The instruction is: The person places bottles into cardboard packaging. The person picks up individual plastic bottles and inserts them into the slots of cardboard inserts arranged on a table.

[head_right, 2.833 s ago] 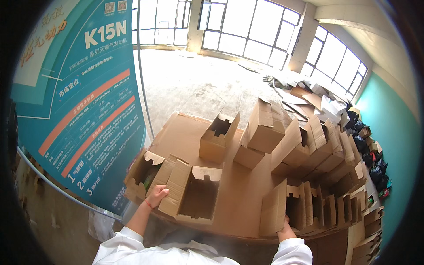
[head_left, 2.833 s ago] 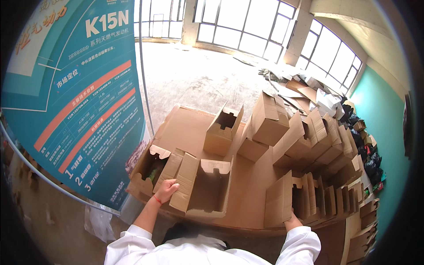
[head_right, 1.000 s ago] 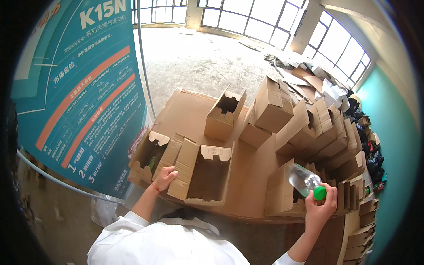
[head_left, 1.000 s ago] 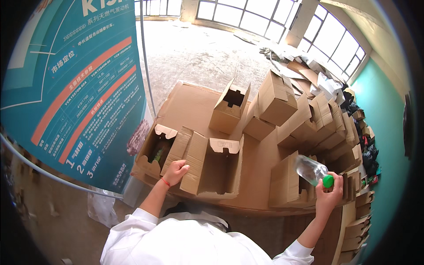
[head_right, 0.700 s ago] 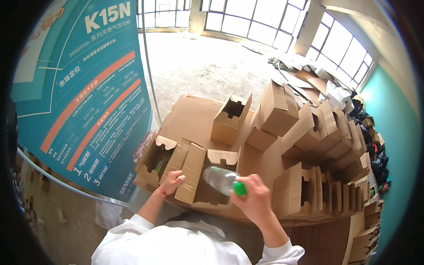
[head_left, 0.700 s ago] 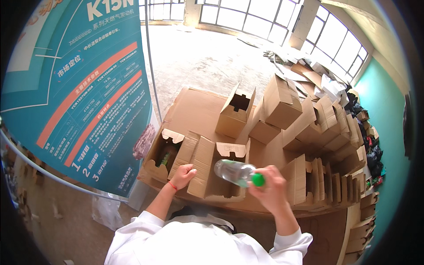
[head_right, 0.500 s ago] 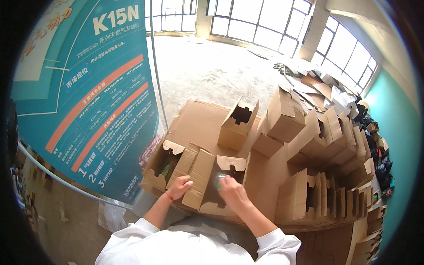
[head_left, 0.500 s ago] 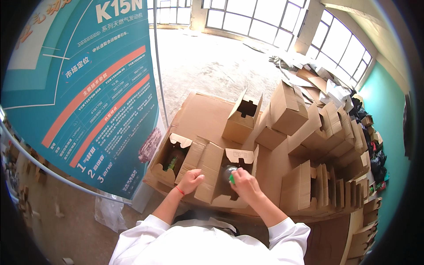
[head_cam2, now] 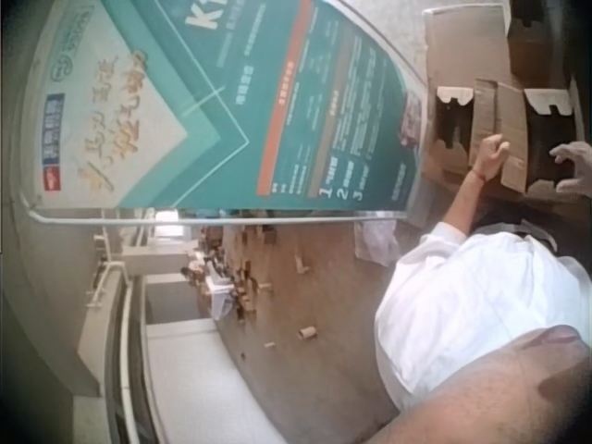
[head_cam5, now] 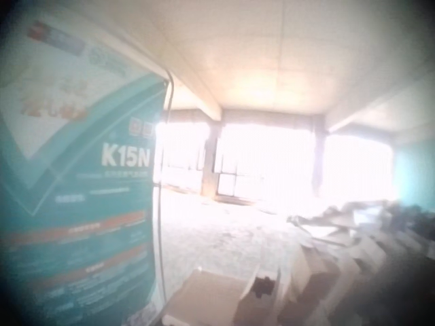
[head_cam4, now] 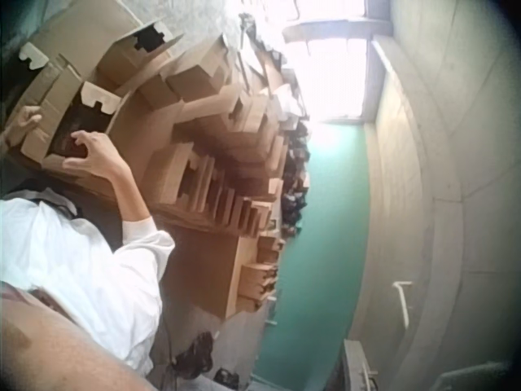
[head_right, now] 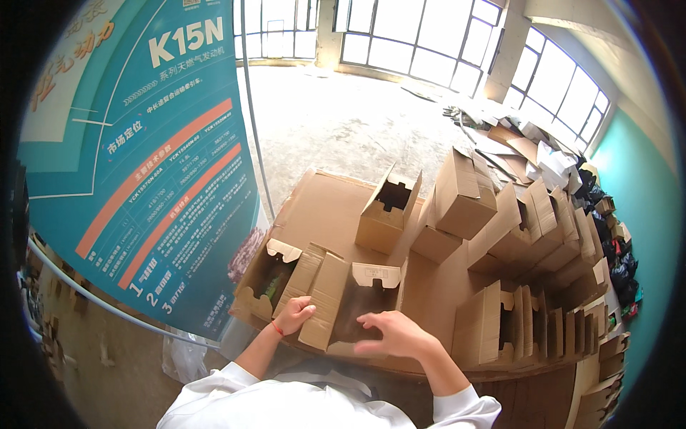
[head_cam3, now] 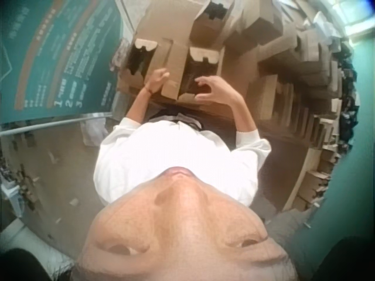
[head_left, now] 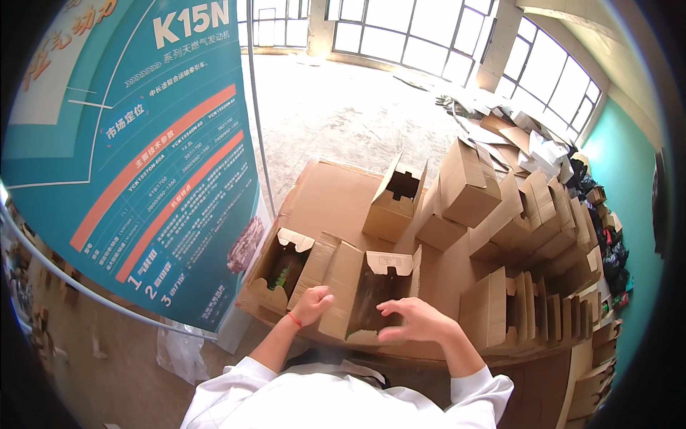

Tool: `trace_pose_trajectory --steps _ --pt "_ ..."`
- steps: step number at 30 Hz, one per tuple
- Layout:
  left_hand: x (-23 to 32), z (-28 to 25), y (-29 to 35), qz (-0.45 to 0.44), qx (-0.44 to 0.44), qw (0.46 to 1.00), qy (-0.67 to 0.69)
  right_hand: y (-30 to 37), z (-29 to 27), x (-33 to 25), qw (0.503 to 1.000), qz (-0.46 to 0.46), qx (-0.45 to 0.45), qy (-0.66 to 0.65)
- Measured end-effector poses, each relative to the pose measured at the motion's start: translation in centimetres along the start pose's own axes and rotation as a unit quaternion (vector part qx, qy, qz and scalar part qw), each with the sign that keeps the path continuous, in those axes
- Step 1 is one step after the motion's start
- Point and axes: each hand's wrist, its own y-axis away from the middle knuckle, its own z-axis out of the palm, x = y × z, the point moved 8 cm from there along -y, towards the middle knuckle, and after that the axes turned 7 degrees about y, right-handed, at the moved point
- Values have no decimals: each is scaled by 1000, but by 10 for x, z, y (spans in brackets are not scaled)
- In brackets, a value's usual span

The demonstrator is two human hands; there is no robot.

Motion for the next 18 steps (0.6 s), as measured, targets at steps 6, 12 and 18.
trace_pose_trajectory --steps 6,12,18 --pt "-10 5 -2 -15 -15 1000 7 8 15 6 954 126 170 211" --pt "75 38 -11 124 7 960 -250 13 41 19 927 167 333 -40" --pt "63 119 5 152 -172 888 -399 21 67 28 916 175 350 -91"
